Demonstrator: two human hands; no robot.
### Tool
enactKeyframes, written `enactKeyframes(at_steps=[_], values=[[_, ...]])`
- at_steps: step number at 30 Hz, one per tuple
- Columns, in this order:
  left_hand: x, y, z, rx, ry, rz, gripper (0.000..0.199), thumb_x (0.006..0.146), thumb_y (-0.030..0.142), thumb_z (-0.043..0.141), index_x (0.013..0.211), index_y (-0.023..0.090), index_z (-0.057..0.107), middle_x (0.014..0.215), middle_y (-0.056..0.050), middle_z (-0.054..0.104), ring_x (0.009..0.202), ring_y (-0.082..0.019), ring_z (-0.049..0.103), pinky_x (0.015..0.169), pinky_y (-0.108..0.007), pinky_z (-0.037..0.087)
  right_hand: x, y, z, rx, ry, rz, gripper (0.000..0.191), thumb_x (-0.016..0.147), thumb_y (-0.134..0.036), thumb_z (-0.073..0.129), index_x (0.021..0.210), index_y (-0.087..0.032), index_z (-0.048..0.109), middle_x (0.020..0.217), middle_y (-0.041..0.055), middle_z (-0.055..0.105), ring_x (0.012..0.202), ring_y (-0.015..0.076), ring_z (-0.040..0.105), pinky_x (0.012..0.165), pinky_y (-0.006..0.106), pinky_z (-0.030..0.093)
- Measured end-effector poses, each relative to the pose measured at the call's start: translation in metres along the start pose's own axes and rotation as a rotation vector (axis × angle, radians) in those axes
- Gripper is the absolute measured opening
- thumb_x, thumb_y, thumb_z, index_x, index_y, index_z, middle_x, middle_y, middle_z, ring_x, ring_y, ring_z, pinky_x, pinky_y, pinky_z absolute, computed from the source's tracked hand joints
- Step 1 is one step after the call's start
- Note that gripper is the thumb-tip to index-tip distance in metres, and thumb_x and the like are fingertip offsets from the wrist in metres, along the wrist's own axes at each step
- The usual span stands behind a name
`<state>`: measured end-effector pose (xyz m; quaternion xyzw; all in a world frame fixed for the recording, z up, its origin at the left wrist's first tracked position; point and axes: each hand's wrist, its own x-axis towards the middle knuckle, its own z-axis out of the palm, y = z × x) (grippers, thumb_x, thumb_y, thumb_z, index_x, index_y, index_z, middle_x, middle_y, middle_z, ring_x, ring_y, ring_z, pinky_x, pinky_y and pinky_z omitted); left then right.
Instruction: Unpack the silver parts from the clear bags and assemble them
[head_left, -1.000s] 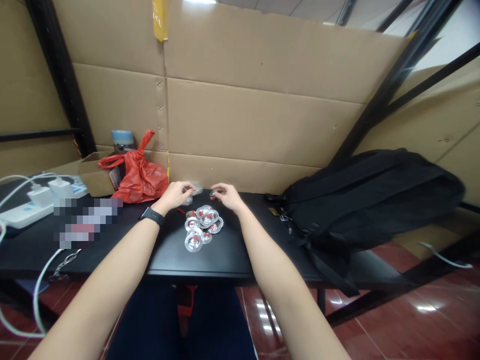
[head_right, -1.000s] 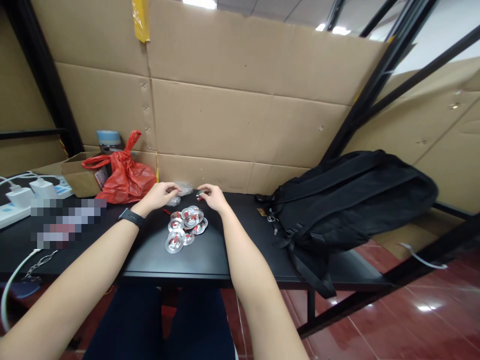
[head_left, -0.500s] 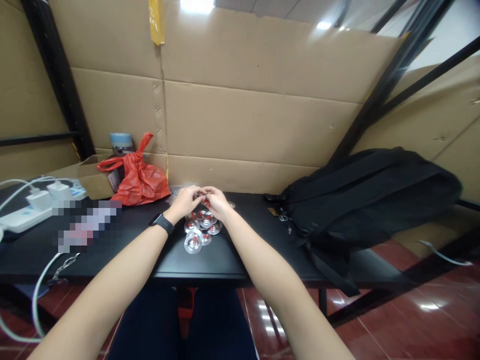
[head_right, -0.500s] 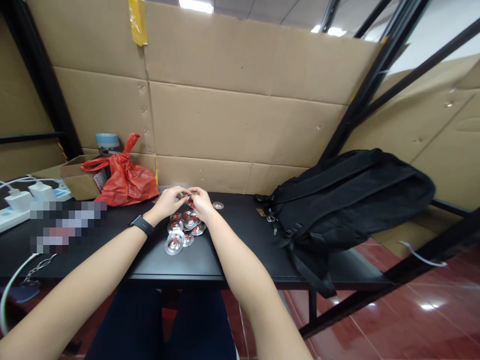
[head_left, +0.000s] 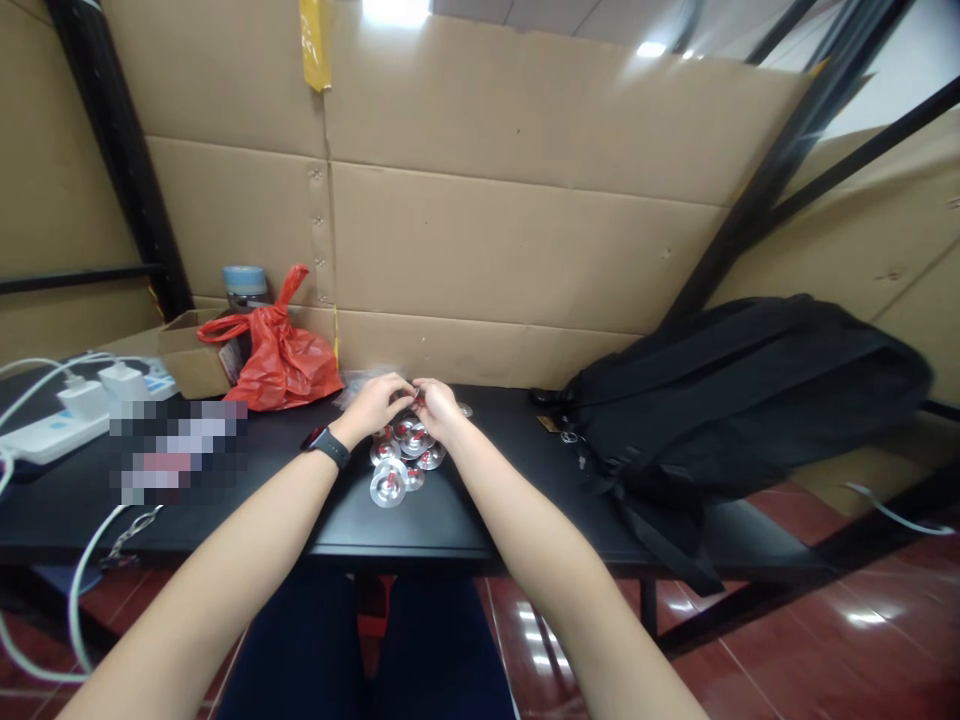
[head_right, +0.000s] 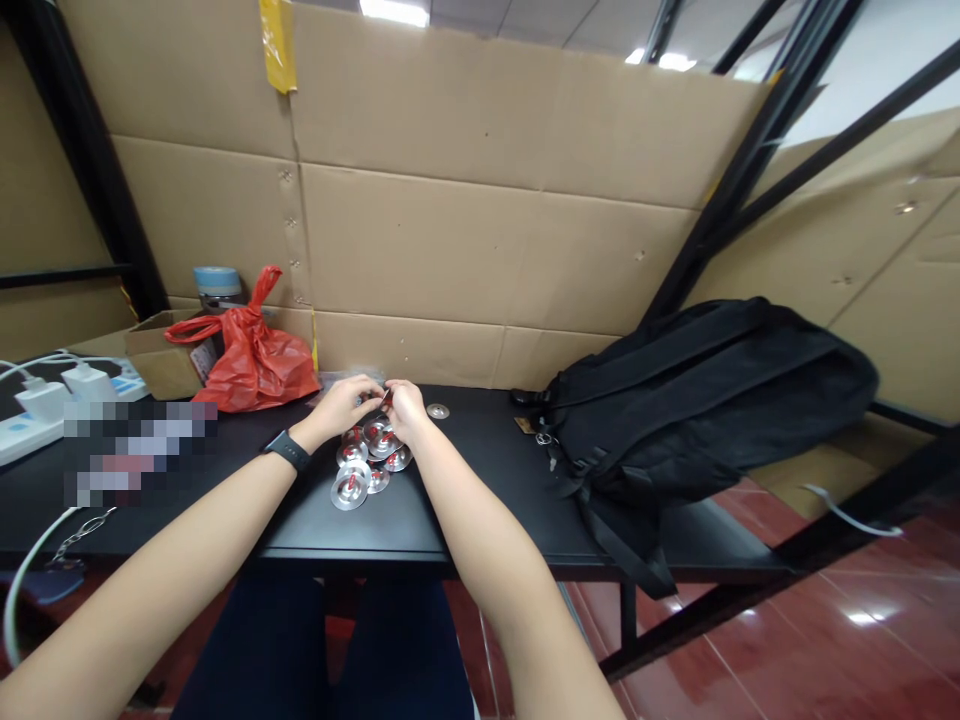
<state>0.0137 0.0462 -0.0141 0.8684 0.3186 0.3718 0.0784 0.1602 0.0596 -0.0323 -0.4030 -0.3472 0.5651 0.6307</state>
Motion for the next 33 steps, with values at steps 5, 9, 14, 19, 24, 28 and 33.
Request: enactKeyframes(at_steps=[5,9,14,19,24,28,33], values=[[0.0,-0.006,-0.002,0.055,0.112,-0.039,0.007,0.09,0.021,0.057,0.091,0.018,0.063,0.094,-0.007,0.065,0.09,-0.022,0.062,0.084,-0.034,0.049,-0.019,-0.009,0.007,-0.004,-0.25,-0.077,0.02,0.075,-0.036,0.071,0.079,-0.019,0.06,0.076,0.0018,0.062,0.069,0.0137,0.058,0.058,0.025,0.045],[-0.001,-0.011,-0.005,0.129,0.095,-0.033,0.009,0.092,0.021,0.053,0.093,0.018,0.061,0.093,-0.008,0.063,0.089,-0.022,0.061,0.082,-0.034,0.049,-0.024,-0.017,0.005,-0.15,-0.353,-0.088,0.034,0.07,-0.043,0.08,0.088,-0.019,0.064,0.085,0.0028,0.067,0.071,0.0126,0.061,0.062,0.024,0.047],[-0.003,-0.023,-0.028,0.257,-0.046,-0.107,0.011,0.084,0.02,0.057,0.089,0.018,0.067,0.094,-0.008,0.069,0.086,-0.021,0.065,0.077,-0.029,0.049,-0.005,-0.031,-0.022,-0.515,-0.165,-0.373,0.034,0.07,-0.039,0.079,0.094,-0.021,0.063,0.095,0.004,0.067,0.077,0.0152,0.063,0.07,0.03,0.051],[-0.012,-0.044,-0.056,0.144,-0.325,-0.221,0.01,0.068,0.019,0.065,0.073,0.02,0.073,0.073,-0.002,0.074,0.066,-0.016,0.066,0.064,-0.023,0.047,0.018,-0.042,-0.076,-1.067,-0.041,-0.486,0.032,0.058,-0.018,0.085,0.083,-0.021,0.065,0.087,0.0032,0.069,0.086,0.0195,0.064,0.086,0.035,0.049],[-0.017,-0.05,-0.06,0.008,-0.426,-0.288,0.014,0.057,0.021,0.07,0.07,0.023,0.076,0.068,0.001,0.073,0.061,-0.015,0.065,0.059,-0.021,0.045,0.028,-0.041,-0.112,-1.215,-0.022,-0.308,0.027,0.055,-0.015,0.087,0.075,-0.019,0.069,0.08,0.0039,0.071,0.08,0.0191,0.066,0.08,0.031,0.05],[-0.012,-0.035,-0.055,-0.126,-0.492,-0.248,0.026,0.064,0.03,0.073,0.088,0.021,0.078,0.068,0.0,0.072,0.061,-0.015,0.064,0.058,-0.022,0.045,0.03,-0.039,-0.118,-1.19,-0.124,-0.279,0.023,0.057,-0.021,0.087,0.077,-0.02,0.075,0.08,0.0036,0.074,0.081,0.0198,0.068,0.079,0.031,0.049],[-0.011,-0.014,-0.043,-0.123,-0.595,-0.182,0.031,0.07,0.041,0.073,0.09,0.017,0.079,0.073,-0.004,0.073,0.063,-0.016,0.063,0.055,-0.023,0.042,0.027,-0.043,-0.11,-1.254,-0.151,-0.198,0.008,0.072,-0.026,0.078,0.072,-0.018,0.078,0.068,0.0055,0.073,0.07,0.0225,0.067,0.075,0.036,0.048]])
